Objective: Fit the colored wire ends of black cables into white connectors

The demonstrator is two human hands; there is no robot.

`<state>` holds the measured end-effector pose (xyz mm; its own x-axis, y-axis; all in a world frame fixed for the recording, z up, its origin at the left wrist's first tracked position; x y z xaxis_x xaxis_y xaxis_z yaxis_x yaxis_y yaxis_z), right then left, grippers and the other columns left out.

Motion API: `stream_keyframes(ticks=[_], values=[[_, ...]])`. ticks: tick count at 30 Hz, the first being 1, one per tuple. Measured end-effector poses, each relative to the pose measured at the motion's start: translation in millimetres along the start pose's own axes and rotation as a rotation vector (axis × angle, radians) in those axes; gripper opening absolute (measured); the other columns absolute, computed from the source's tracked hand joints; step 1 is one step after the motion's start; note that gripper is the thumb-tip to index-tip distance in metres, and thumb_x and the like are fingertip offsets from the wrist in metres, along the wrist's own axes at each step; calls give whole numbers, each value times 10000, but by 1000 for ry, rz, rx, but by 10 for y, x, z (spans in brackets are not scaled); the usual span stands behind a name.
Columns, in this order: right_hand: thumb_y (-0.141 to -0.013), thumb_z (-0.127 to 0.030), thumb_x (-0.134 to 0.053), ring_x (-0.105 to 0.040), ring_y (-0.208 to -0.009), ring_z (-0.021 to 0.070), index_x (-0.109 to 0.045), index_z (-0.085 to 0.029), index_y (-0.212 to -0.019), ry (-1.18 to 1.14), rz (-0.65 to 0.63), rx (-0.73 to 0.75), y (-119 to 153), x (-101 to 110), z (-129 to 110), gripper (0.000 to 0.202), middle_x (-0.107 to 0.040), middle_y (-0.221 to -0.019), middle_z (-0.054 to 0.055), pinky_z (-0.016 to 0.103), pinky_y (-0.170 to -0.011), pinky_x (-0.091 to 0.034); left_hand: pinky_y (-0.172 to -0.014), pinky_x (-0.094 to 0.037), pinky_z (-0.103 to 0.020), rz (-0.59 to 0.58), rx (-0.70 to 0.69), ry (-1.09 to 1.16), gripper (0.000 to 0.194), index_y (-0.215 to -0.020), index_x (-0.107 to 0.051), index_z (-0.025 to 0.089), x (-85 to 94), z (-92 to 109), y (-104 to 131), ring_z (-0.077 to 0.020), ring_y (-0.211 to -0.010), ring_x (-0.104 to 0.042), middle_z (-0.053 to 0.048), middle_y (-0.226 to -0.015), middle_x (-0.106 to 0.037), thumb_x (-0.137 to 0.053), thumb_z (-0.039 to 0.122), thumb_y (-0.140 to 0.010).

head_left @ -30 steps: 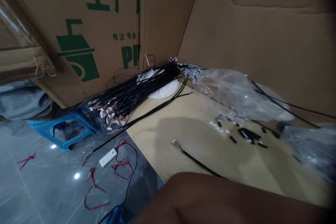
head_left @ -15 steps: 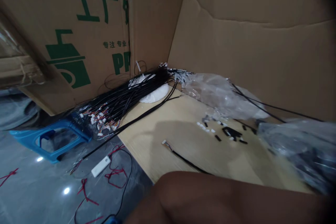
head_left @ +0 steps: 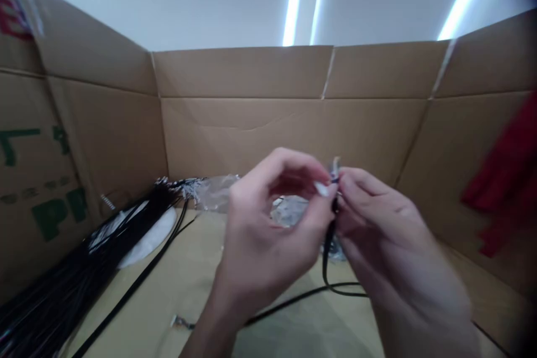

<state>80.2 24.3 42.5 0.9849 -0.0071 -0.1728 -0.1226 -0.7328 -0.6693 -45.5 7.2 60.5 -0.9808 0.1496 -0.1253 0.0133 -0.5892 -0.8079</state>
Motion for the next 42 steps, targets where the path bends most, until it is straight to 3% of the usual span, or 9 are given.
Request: stream_keyframes(ticks=[6, 10, 18, 27, 36, 42], values=[[-727, -215, -744, -581, -576, 58, -711, -200, -755, -312, 25, -14, 87, -42, -7, 46, -638, -658, -6, 122, -543, -505, -639, -534, -75, 48, 172, 91, 289, -1047, -582, 176, -15, -55, 76, -35, -648, -621, 44, -750, -621, -669, 103, -781], [-746, -200, -733, -597, -588, 57, -703, -190, -766, -351, 14, -10, 123, -29, -32, 37, -652, -670, -8, 111, -567, -518, -656, -516, -29, 34, 180, 40, 227, -1004, -654, 205, -21, -51, 106, -19, -678, -628, 49, -745, -639, -663, 115, -796], [-785, -187, -704, -646, -654, 48, -672, -212, -837, -247, 72, 97, 215, -11, -128, 67, -672, -753, -26, 68, -607, -534, -667, -549, -51, 72, 153, -23, 148, -844, -732, 240, -38, 3, 152, -65, -722, -682, 24, -822, -726, -711, 127, -751], [-771, -193, -718, -655, -663, 53, -654, -248, -873, -233, 162, 145, 254, 15, -203, 132, -656, -755, -35, 56, -591, -545, -644, -544, -33, 90, 84, -55, 169, -818, -743, 257, -68, 81, 206, -66, -699, -687, 37, -772, -727, -714, 110, -742], [-789, -132, -688, -678, -693, 39, -663, -242, -840, -193, 115, 184, 277, 2, -248, 124, -683, -779, -50, 22, -643, -542, -697, -538, -51, -1, 112, -21, 167, -911, -732, 236, -95, 68, 212, -56, -765, -660, 19, -826, -700, -653, 131, -808], [-800, -154, -678, -668, -701, 44, -655, -248, -881, -186, 154, 211, 299, 24, -275, 126, -660, -790, -34, 31, -640, -540, -653, -542, -40, 37, 120, -16, 175, -850, -736, 263, -108, 83, 204, -55, -708, -674, 37, -781, -711, -686, 115, -770]])
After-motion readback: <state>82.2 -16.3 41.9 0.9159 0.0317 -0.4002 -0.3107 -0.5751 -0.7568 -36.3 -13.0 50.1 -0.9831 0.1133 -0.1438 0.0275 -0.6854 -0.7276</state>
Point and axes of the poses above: each hand's wrist, its own y-axis away from the middle knuckle, its own x-axis out of the back of the hand, z = x × y, the point moved 4 cm from there along -y, towards the middle knuckle
